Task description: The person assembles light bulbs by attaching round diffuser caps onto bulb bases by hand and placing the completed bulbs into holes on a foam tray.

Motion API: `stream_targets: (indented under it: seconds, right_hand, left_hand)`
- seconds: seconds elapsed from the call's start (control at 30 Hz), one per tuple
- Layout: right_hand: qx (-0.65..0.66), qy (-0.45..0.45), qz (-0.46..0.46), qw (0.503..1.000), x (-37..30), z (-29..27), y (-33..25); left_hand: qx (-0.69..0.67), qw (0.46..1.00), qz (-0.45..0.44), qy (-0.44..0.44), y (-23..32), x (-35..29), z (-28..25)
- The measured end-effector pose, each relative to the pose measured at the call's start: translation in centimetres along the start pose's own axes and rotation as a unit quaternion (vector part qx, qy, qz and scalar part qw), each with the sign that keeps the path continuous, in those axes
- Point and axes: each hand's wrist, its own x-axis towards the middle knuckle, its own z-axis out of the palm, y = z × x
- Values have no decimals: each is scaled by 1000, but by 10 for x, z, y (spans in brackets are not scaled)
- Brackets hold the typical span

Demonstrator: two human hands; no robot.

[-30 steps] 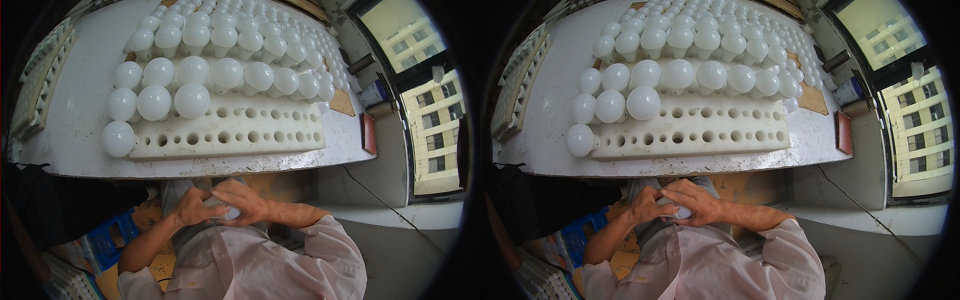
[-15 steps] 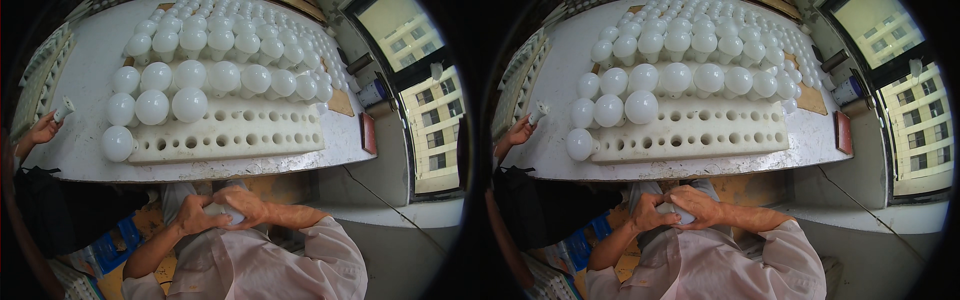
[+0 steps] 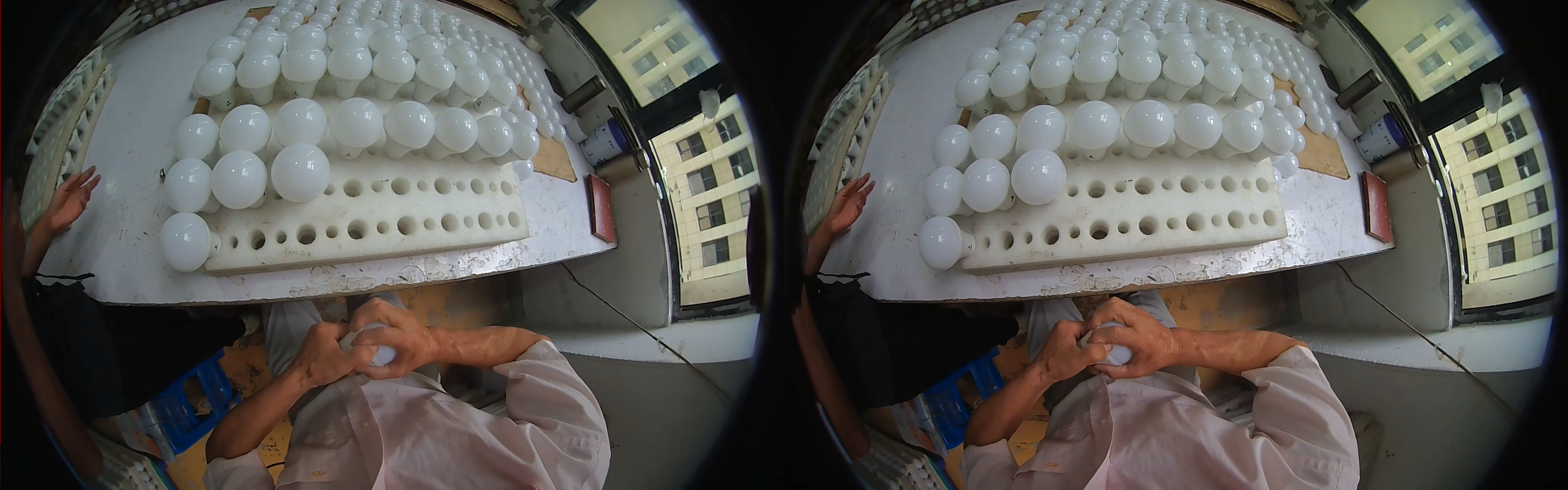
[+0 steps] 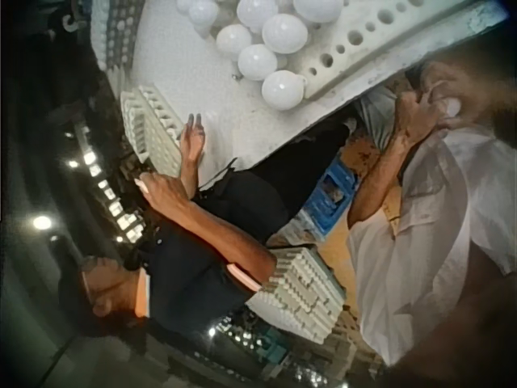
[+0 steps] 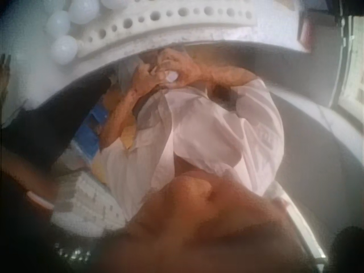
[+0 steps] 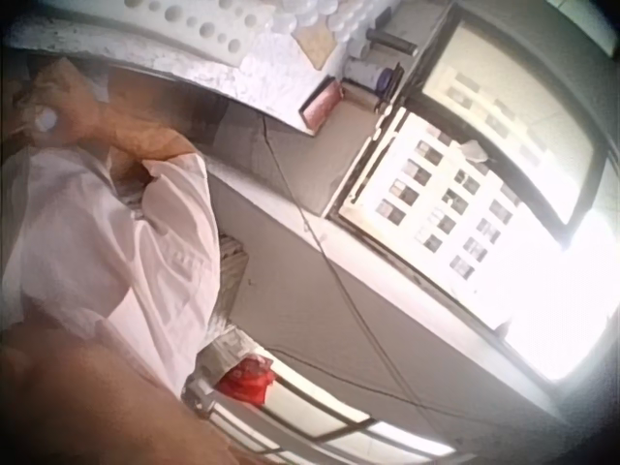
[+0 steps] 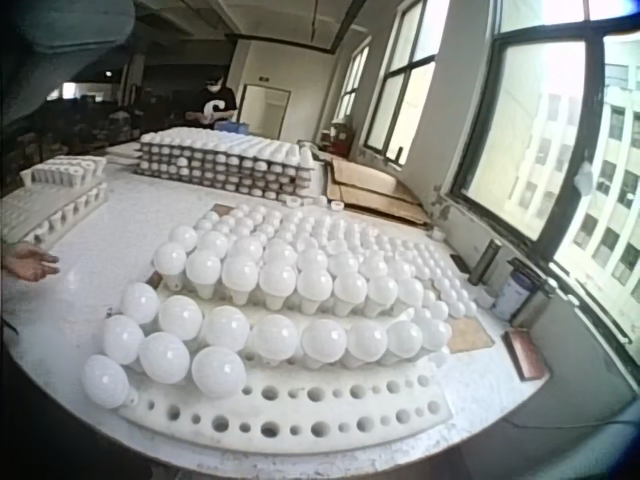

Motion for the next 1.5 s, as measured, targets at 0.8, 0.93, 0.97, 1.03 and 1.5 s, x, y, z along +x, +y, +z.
stream_targets:
  seconds: [0.8, 0.93, 0.97, 1.03, 1.5]
  right_hand:
    - [-376, 76, 39, 923, 130, -96, 33]
    - [-321, 153, -19, 935, 116, -118, 11]
    - [-331, 207, -42, 920, 107, -130, 10]
    - [-387, 330, -52, 859, 71, -171, 15]
    - [-461, 134, 332, 812, -49, -339, 172]
  left_hand:
    - [-353, 930, 34, -98, -20, 24, 7]
    - [-370, 927, 56, -31, -38, 5, -2]
    - [-372, 926, 63, 1, -42, -5, -6]
    - [-324, 940, 27, 103, -42, -20, -2]
    - [-233, 956, 49, 171, -45, -26, -22]
